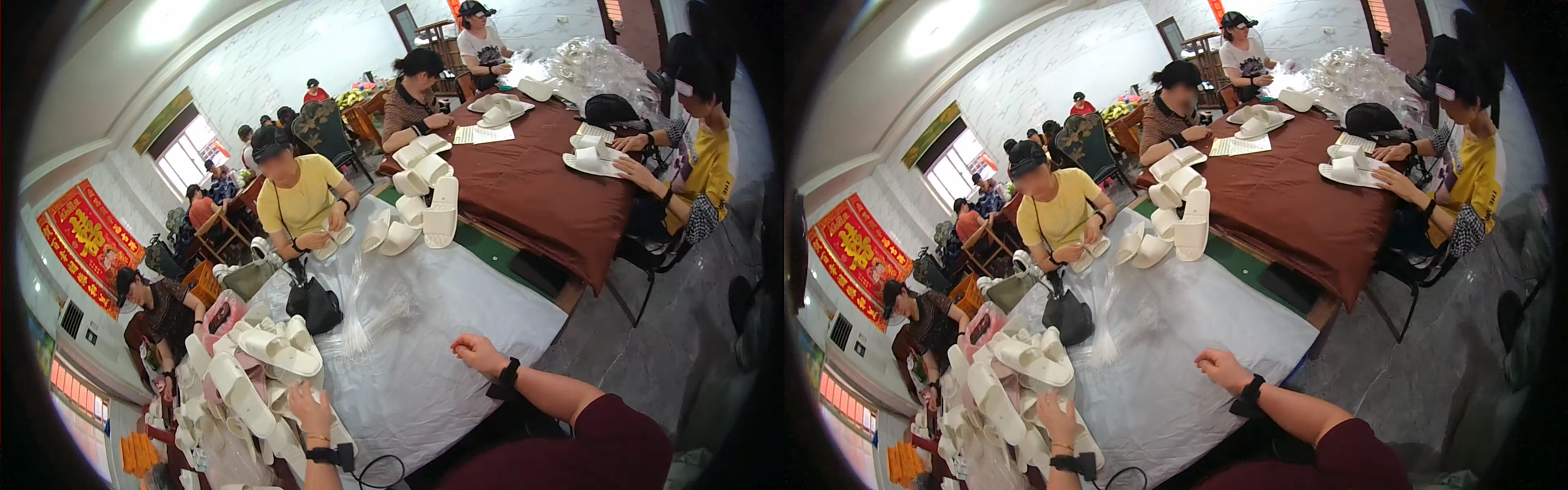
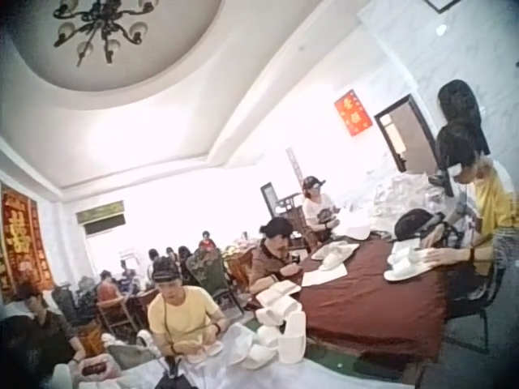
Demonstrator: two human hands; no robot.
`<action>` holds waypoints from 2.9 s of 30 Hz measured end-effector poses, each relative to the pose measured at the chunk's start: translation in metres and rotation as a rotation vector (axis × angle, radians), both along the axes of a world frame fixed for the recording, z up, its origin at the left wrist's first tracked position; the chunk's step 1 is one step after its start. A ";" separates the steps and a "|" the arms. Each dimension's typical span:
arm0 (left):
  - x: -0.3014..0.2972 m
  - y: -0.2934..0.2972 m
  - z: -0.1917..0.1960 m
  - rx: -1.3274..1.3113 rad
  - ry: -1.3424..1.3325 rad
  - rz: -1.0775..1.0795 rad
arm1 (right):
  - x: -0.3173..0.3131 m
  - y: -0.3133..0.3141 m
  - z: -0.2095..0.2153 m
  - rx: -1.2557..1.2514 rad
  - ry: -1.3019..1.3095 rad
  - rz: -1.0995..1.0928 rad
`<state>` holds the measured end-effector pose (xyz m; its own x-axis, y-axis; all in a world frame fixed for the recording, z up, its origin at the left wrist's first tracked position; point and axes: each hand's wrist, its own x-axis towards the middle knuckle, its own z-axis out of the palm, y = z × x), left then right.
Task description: Assembling or inspecting white plastic slippers at a table in a manufacturing setting.
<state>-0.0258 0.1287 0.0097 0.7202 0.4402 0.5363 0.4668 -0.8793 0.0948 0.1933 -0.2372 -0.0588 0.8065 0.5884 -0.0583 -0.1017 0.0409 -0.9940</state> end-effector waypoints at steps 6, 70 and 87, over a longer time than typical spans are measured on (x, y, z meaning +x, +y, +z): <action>0.021 -0.079 -0.039 -0.250 -0.012 -0.236 | 0.001 0.005 -0.010 0.049 -0.047 -0.019; 0.033 -0.245 0.279 -0.895 0.722 -2.153 | 0.181 -0.098 0.068 -0.961 -0.657 -0.554; 0.000 -0.206 0.314 -0.661 0.635 -1.781 | 0.192 -0.060 0.041 -1.067 -0.884 -0.341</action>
<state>-0.0257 -0.0772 0.3236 0.4775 -0.8637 0.1611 -0.6357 -0.2131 0.7420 0.3849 -0.2970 -0.0179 0.9014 0.3567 0.2455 0.4199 -0.8586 -0.2941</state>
